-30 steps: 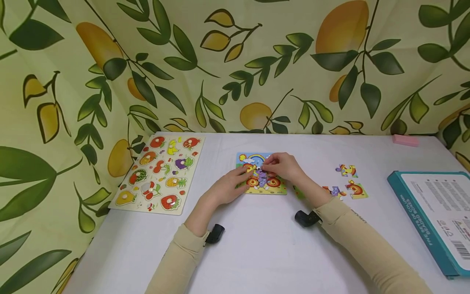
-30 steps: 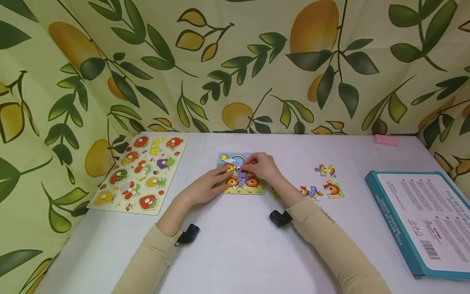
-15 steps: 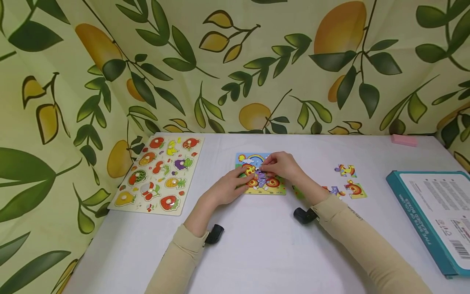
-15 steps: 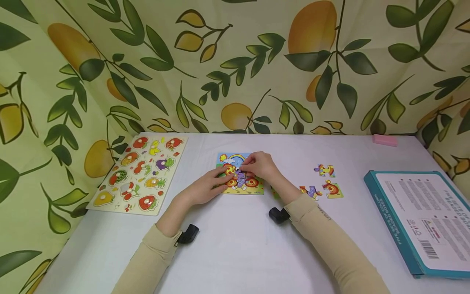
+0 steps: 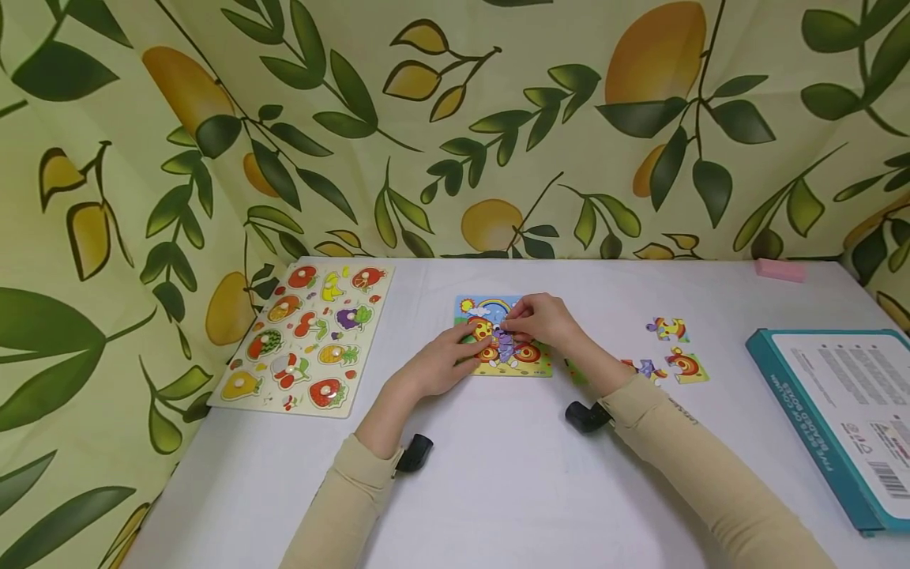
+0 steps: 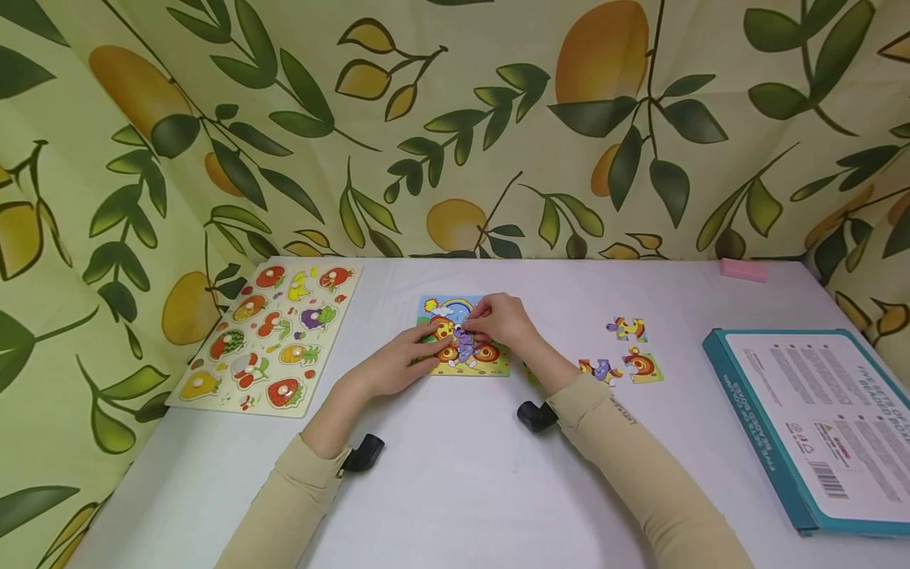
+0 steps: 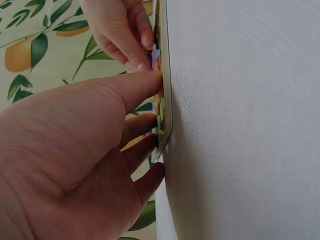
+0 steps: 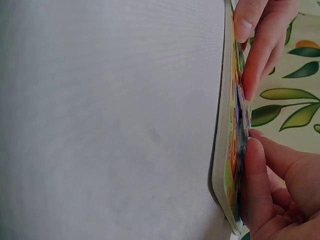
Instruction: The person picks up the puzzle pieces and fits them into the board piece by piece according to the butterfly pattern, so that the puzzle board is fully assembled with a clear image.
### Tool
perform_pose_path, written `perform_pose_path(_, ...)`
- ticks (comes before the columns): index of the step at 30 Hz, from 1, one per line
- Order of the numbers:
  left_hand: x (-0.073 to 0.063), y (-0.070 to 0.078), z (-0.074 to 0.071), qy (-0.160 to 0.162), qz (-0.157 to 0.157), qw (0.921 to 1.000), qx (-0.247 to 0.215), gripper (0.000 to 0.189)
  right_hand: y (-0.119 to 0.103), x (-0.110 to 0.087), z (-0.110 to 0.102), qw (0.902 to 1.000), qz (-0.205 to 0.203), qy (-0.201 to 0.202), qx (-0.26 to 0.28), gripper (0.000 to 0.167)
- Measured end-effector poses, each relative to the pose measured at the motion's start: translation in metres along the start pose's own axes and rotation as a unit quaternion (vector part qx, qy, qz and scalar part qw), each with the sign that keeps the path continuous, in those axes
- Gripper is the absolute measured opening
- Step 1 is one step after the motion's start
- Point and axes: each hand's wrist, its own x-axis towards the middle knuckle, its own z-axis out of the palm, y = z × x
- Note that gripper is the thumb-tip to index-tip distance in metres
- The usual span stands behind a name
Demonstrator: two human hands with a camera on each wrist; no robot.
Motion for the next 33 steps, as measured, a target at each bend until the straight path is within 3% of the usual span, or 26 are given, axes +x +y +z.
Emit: perform_pose_path(33,-0.0008,0.0008,-0.0004,0.003,-0.002,1.0,-0.006,0.044,-0.0031,0.0003,0.0014,1.0,0.009,0.003,0.0,0.024)
